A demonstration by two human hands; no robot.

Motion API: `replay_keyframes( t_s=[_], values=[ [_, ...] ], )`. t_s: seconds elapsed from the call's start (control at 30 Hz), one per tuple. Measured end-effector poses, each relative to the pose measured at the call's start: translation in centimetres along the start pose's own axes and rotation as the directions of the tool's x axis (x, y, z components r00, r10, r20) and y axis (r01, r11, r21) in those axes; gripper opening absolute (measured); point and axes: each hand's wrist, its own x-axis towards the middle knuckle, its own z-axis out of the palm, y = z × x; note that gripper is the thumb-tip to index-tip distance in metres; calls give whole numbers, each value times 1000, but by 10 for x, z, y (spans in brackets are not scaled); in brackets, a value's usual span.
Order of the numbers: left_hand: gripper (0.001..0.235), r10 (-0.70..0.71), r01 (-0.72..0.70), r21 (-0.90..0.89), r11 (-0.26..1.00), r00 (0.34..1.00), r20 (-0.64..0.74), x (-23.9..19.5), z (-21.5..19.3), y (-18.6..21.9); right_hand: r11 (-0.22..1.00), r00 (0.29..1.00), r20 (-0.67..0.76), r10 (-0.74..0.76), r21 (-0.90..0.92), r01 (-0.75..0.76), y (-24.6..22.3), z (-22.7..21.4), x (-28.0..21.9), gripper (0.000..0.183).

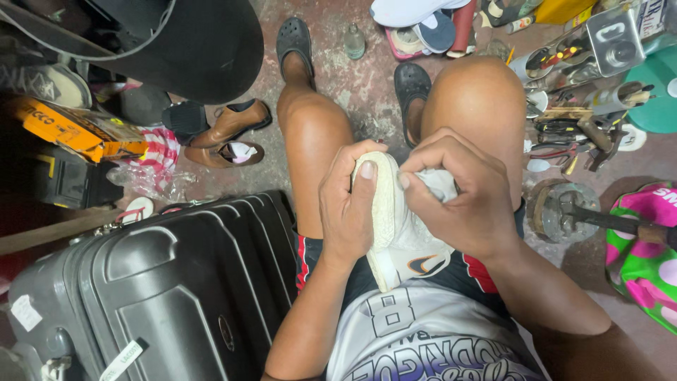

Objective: The person sits on the floor and cleans a white sneaker using a small cloth. They wipe the upper and sole areas repeatedly, occasionally picking up a small bottle to apply liquid to the cloth before continuing to scrub the shoe.

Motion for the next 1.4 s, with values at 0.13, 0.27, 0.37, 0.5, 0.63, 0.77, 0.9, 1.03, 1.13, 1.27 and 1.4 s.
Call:
replay_keyframes(
  t_s=[0.13,0.27,0.37,0.5,0.63,0.77,0.9,1.03,1.13,1.27,1.4],
  values=[
    [32,-33,33,-9,999,999,-6,1,0,-4,999,998,66,15,28,-17,-2,0,-9,15],
    [32,-36,35,-42,999,999,-24,3,2,-6,1000,999,48,-10,-9,10,-2,4,-11,17],
    [32,-38,38,-2,999,999,-18,1,3,-6,1000,1000,12,6,-17,-6,0,6,-9,17],
    [31,-7,7,19,1000,1000,-15,3,1,-3,1000,999,31,-12,-19,13,-3,3,-5,17],
    [32,20,-20,34,999,1000,0,1,-1,-1,998,998,67,-4,57,0,-4,2,-6,17],
    [33,33,-33,6,999,999,22,-4,-3,1,977,992,114,47,202,-70,5,-1,2,15],
    [36,47,-47,1,999,999,26,-4,-4,3,949,975,202,91,278,-146,4,-5,2,14],
    [37,48,-49,8,999,999,20,-6,-4,4,974,986,144,78,201,-107,-3,-3,-2,14],
    [37,62,-63,40,997,998,27,-8,-3,6,973,990,109,90,204,-111,-4,-3,1,14],
    [38,78,-79,42,996,997,30,-8,-4,8,973,986,145,84,204,-113,-7,-7,0,14],
    [41,72,-73,56,996,997,29,-10,-4,8,971,983,172,68,216,-105,-7,-9,-7,14]
  ],
)
